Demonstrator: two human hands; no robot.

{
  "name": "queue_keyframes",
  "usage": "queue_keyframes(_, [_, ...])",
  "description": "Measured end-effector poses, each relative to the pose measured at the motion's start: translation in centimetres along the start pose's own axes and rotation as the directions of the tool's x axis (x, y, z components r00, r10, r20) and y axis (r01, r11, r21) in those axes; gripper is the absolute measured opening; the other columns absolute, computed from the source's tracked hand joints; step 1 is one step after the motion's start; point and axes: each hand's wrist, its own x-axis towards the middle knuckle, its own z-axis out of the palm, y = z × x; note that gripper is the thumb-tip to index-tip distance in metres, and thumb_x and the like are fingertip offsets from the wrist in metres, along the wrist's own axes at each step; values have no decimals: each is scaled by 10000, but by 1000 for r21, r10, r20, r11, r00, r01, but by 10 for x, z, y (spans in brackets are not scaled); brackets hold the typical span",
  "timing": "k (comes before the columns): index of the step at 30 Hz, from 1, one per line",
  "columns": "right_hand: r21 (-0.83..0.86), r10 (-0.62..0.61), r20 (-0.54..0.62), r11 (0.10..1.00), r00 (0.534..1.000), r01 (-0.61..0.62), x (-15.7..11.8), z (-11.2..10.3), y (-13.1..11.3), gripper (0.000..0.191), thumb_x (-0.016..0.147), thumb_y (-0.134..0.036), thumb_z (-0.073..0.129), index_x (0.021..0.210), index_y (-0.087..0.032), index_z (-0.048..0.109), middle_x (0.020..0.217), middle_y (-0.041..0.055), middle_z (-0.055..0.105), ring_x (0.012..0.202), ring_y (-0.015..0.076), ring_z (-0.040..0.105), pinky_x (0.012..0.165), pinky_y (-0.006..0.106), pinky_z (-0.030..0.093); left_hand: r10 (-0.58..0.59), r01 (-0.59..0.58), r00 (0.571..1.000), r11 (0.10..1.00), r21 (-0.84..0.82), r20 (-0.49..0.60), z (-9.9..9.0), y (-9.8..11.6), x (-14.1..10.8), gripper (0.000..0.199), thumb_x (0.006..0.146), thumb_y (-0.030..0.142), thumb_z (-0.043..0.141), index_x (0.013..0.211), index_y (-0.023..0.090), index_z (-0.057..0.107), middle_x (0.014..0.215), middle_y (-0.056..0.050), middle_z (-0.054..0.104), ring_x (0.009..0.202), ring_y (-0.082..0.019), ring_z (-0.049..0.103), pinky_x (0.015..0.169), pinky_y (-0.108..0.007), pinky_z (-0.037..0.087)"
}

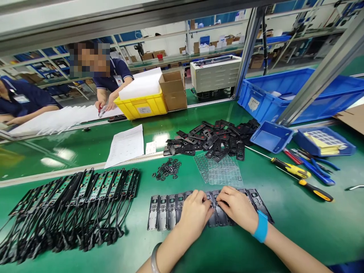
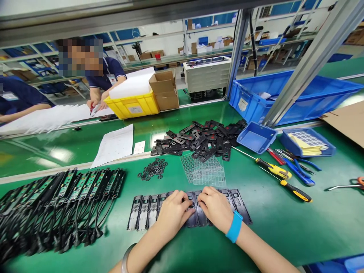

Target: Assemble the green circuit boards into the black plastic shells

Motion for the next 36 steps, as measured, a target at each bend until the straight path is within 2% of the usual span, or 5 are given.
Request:
queue_keyframes(9, [-124,82,53,989,995,-75,6,-6,-9,183,807,-83,489,701,-198,583,738,20,588,712,166,561,592,267,343,180,-163,980,971,173,-82,11,-2,-7,86,826,132,578,748,140,612,755,-39,544,729,-185,515,603,-311,416])
queue_keyframes(17, [-49,-32,67,998,997,35,52,-22,-25,196,858,-153,464,727,-212,597,720,-11,595,648,125,554,579,245,340,152,-151,988,988,40,-29,4,-4,-15,356,804,450,619,946,124,637,792,-53,563,764,-216,551,620,-336,454])
queue_keyframes(21, [-33,-111,72,993,991,113,116,-14,-41,161,863,-144,487,823,-207,630,834,9,633,776,138,591,679,240,393,-135,135,991,990,-49,10,-13,-36,-11,178,906,279,485,995,218,626,873,-40,607,811,-190,586,665,-290,462])
queue_keyframes(27, [-60,-94,75,993,993,99,183,15,-57,207,876,-236,568,1055,-136,585,1086,77,598,900,181,593,785,349,482,-501,501,865,865,32,7,-27,-102,8,149,887,215,509,1001,170,595,943,-65,627,843,-193,626,690,-276,467])
queue_keyframes(36, [105,-89,33,991,995,85,144,-9,-29,111,858,-158,538,868,-164,648,860,39,671,829,168,630,787,303,469,-495,495,869,868,-33,19,-27,-109,15,183,854,163,439,840,153,622,813,-95,655,717,-227,646,632,-293,434])
